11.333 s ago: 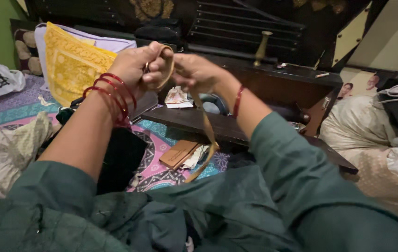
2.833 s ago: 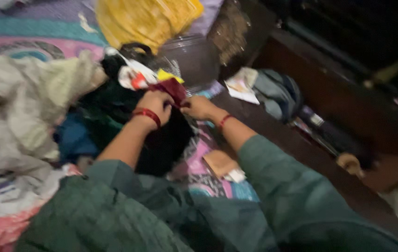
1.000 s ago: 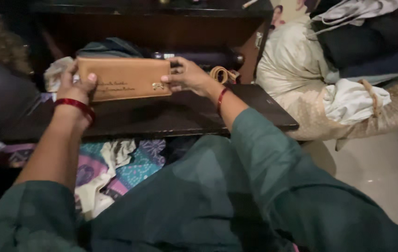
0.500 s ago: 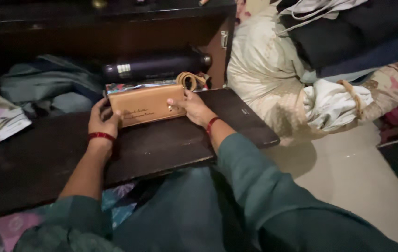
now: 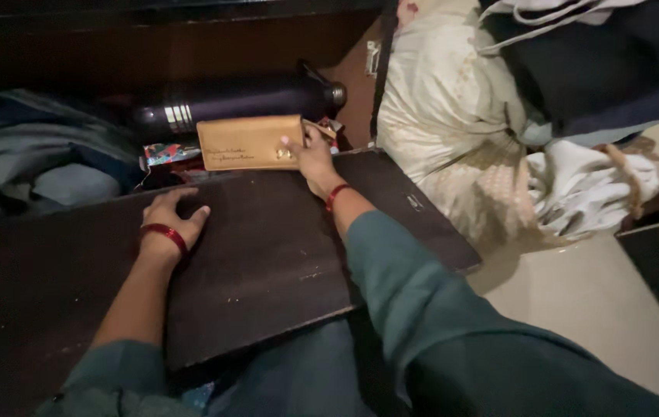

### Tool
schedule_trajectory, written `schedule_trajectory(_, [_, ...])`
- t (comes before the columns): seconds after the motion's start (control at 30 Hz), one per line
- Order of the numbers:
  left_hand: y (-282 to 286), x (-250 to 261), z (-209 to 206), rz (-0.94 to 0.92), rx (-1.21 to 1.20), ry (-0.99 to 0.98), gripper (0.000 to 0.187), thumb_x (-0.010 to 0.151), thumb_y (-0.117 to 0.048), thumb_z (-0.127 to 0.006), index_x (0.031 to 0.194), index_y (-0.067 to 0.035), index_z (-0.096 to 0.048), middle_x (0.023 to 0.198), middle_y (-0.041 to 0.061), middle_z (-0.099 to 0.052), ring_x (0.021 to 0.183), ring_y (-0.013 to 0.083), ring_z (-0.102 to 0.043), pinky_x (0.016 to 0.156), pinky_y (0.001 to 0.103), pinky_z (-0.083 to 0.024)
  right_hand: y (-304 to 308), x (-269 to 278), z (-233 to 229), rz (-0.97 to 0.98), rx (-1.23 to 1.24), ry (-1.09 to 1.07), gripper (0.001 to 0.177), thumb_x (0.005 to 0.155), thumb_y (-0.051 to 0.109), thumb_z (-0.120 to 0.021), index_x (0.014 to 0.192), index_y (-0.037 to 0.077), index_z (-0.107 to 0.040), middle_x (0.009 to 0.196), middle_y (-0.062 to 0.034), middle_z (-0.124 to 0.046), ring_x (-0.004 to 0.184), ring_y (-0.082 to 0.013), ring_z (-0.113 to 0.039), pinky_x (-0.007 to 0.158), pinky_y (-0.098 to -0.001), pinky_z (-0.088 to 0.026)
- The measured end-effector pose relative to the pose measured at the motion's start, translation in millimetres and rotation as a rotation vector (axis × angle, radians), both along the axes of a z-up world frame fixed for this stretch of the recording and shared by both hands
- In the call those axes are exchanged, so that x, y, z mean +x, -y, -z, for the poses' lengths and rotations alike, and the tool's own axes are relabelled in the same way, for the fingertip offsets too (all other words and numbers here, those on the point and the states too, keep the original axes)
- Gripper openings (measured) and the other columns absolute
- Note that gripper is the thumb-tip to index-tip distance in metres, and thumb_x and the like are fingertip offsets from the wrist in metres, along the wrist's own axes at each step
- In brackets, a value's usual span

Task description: The person sorts through a pile of clothes and miscellaneous items on a bed, picking up and placing items into a wooden chest. The person handles various garments, a water bottle, a belt, and a small box, moving them from the bed into the chest.

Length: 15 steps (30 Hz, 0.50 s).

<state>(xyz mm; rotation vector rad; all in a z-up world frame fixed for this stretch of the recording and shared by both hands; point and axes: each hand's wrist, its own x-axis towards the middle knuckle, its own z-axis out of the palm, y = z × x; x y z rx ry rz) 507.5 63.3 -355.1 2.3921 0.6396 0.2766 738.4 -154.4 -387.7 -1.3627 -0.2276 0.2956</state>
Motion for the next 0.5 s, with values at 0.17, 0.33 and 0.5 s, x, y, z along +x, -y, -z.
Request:
schedule_trajectory(0.17, [-13, 16, 8, -0.001, -0.016, 0.011, 0.045, 0.082, -0.033, -0.081, 0.123, -0.019, -0.072, 0.141, 0.015, -0.06, 0.134, 0.0353, -0.052, 0.114, 0.044, -0.039, -24, 29, 9, -0.063, -0.173, 0.189, 0.051, 0.096, 0.017, -0.076, 0.137, -0.007, -0.058, 0.118, -0.0129, -0.074, 0.109, -0.0234, -0.071, 0.095, -0.0358, -0.058])
schedule_trajectory(0.33, [-13, 25, 13, -0.002, -0.008, 0.057, 0.041, 0.083, -0.031, -0.081, 0.121, -0.016, -0.073, 0.136, 0.017, -0.061, 0.131, 0.0373, -0.053, 0.113, 0.045, -0.04, -41, 16, -9, 0.171, -0.87, 0.497, 0.07, 0.083, 0.011, -0.078, 0.146, 0.004, -0.048, 0.139, -0.0215, -0.054, 0.124, -0.0356, -0.055, 0.104, -0.0451, -0.046])
schedule_trajectory(0.5, [-17, 20, 2, -0.014, -0.038, 0.047, 0.04, 0.084, -0.029, -0.08, 0.121, -0.017, -0.074, 0.134, 0.017, -0.061, 0.13, 0.0359, -0.053, 0.112, 0.045, -0.04, -63, -16, -37, -0.066, -1.142, 0.922, 0.067, 0.09, 0.021, -0.071, 0.152, 0.018, -0.045, 0.16, -0.0104, -0.036, 0.151, -0.0296, -0.032, 0.123, -0.0499, -0.028])
